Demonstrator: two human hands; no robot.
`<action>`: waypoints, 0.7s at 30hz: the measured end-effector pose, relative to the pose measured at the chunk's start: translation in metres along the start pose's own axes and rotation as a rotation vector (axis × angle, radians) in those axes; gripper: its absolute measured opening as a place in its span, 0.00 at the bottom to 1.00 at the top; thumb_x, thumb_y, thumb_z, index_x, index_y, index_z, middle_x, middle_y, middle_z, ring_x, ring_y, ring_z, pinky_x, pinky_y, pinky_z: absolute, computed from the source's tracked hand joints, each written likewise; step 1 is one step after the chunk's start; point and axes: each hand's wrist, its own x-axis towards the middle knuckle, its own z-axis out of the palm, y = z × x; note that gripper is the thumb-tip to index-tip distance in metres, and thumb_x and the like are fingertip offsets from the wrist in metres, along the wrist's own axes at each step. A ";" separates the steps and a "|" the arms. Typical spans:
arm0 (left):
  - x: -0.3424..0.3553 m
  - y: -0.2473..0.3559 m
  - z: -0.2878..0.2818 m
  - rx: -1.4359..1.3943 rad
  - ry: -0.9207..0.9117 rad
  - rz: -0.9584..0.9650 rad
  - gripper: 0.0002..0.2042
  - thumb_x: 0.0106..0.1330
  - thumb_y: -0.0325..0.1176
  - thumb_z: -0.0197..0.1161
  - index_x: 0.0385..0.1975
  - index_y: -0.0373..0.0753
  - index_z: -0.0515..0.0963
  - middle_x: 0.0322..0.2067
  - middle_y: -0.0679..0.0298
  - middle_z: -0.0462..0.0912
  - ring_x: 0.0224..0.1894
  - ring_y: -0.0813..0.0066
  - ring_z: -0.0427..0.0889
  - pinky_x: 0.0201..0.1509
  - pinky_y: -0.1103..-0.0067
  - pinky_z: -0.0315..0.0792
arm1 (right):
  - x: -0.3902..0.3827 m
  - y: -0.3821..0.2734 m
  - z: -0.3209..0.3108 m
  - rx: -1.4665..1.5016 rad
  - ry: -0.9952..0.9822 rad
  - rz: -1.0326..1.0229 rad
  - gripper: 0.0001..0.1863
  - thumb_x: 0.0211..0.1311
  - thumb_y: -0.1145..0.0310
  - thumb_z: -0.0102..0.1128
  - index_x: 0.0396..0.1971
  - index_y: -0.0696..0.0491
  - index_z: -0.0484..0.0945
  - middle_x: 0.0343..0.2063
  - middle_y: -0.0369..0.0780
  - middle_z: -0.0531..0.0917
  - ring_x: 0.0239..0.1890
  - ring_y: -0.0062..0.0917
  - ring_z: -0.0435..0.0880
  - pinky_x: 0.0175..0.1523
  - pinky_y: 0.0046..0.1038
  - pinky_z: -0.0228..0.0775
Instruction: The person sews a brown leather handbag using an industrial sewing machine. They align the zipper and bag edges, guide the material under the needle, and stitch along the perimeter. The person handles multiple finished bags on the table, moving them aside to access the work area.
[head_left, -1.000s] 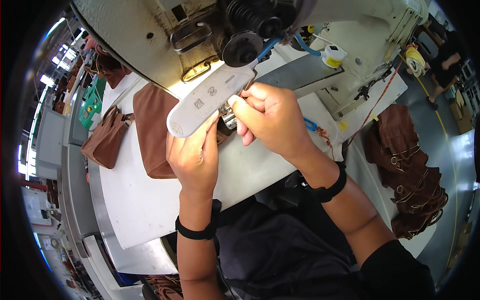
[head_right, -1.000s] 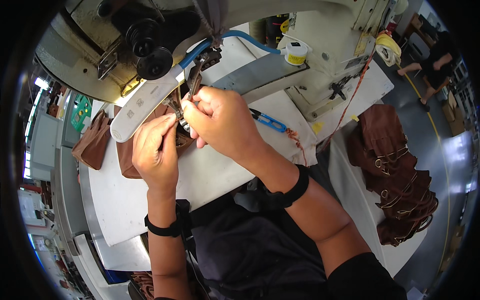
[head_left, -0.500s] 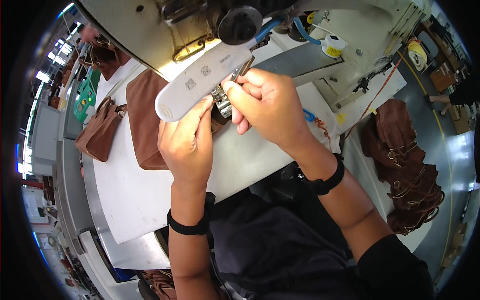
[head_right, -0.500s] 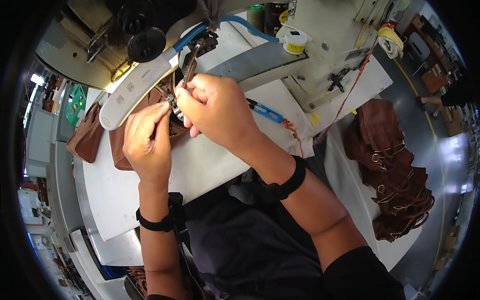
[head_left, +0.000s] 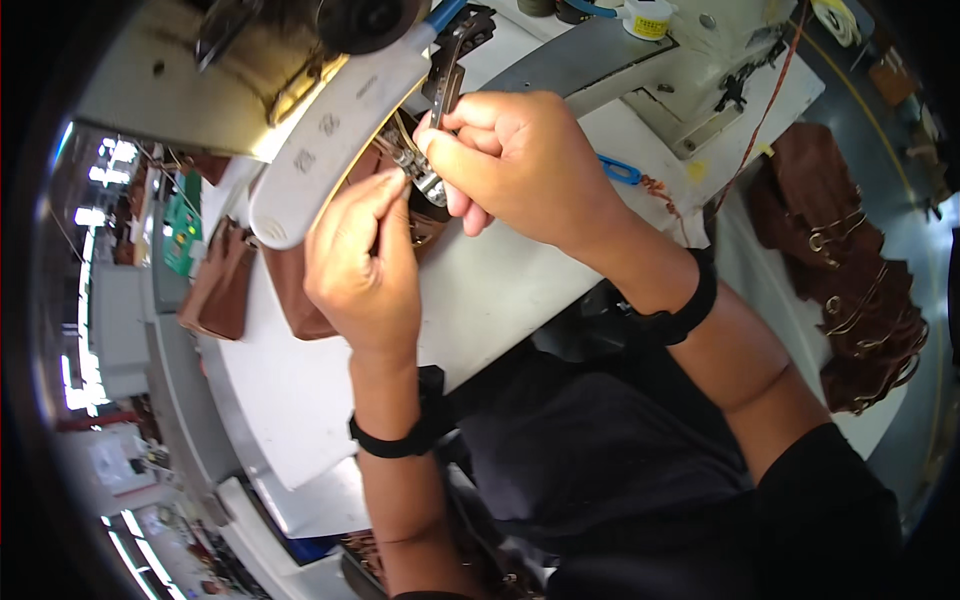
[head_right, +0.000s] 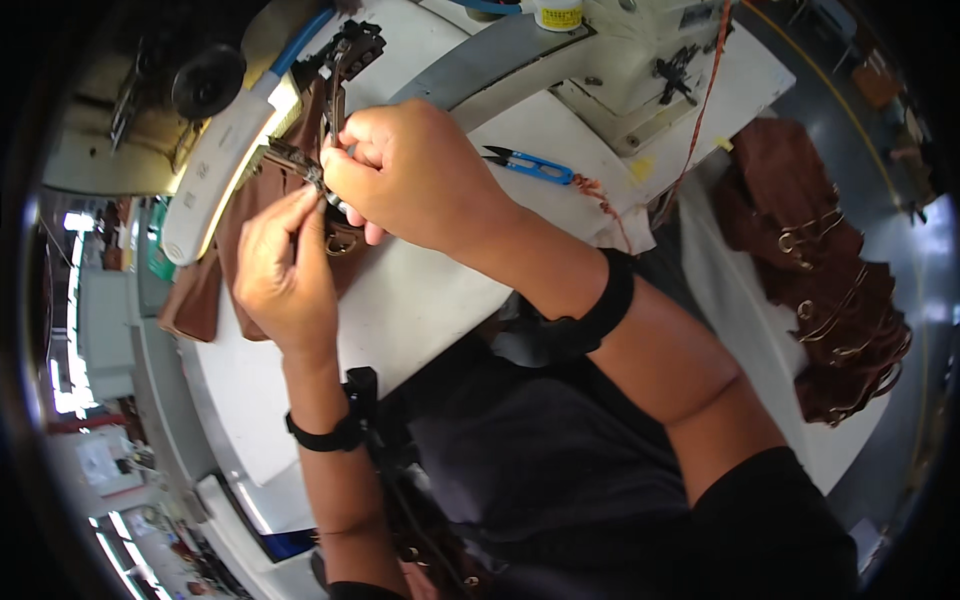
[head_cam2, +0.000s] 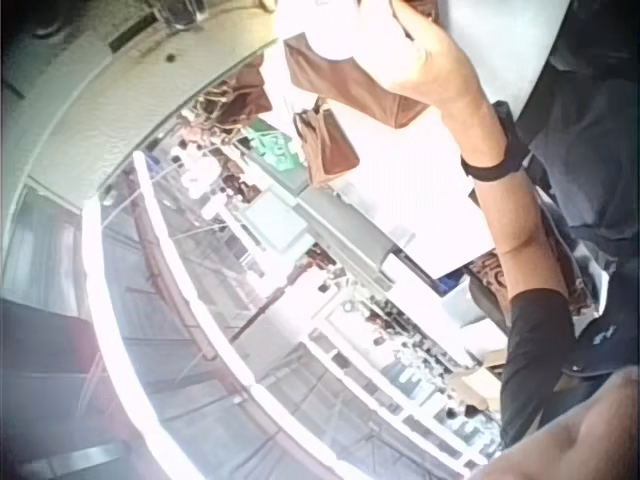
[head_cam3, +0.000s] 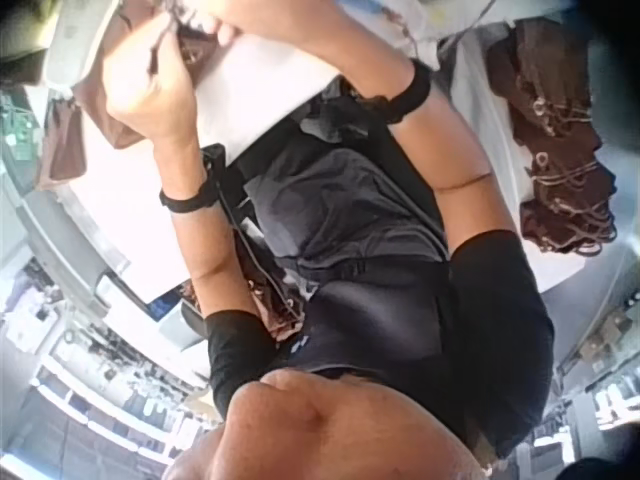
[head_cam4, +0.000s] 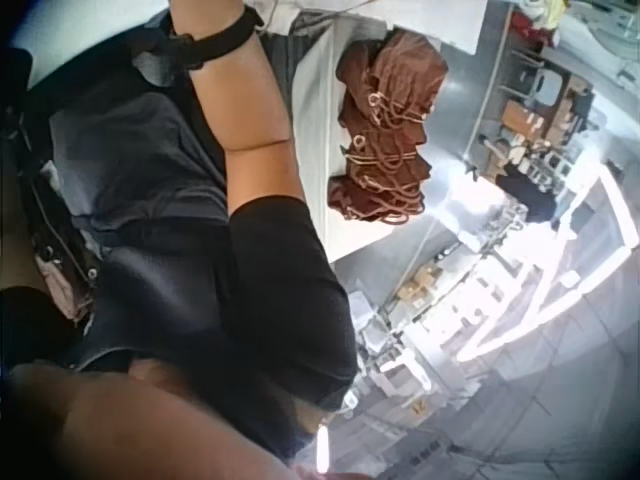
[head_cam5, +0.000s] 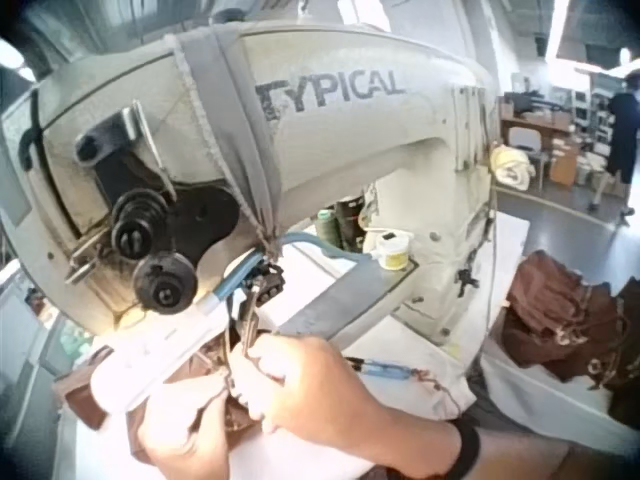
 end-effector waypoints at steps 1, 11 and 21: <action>0.003 0.002 -0.001 0.019 -0.017 0.014 0.07 0.60 0.17 0.71 0.36 0.33 0.87 0.37 0.57 0.90 0.41 0.64 0.89 0.50 0.74 0.79 | 0.001 0.002 -0.002 0.016 -0.010 -0.004 0.15 0.70 0.69 0.59 0.24 0.62 0.78 0.16 0.40 0.83 0.15 0.19 0.82 0.21 0.23 0.73; -0.001 -0.005 0.000 0.004 -0.032 0.002 0.08 0.61 0.16 0.70 0.38 0.33 0.88 0.39 0.58 0.90 0.40 0.67 0.87 0.47 0.75 0.79 | -0.001 -0.002 -0.006 -0.078 -0.056 0.048 0.15 0.73 0.66 0.59 0.30 0.62 0.81 0.17 0.37 0.83 0.18 0.16 0.82 0.23 0.21 0.75; 0.039 -0.016 -0.042 -0.156 -0.509 -0.107 0.08 0.73 0.24 0.62 0.47 0.28 0.84 0.45 0.56 0.87 0.49 0.70 0.85 0.58 0.75 0.75 | -0.060 0.048 0.007 -0.202 0.117 -0.143 0.13 0.74 0.67 0.59 0.49 0.60 0.82 0.38 0.45 0.86 0.41 0.29 0.87 0.47 0.28 0.79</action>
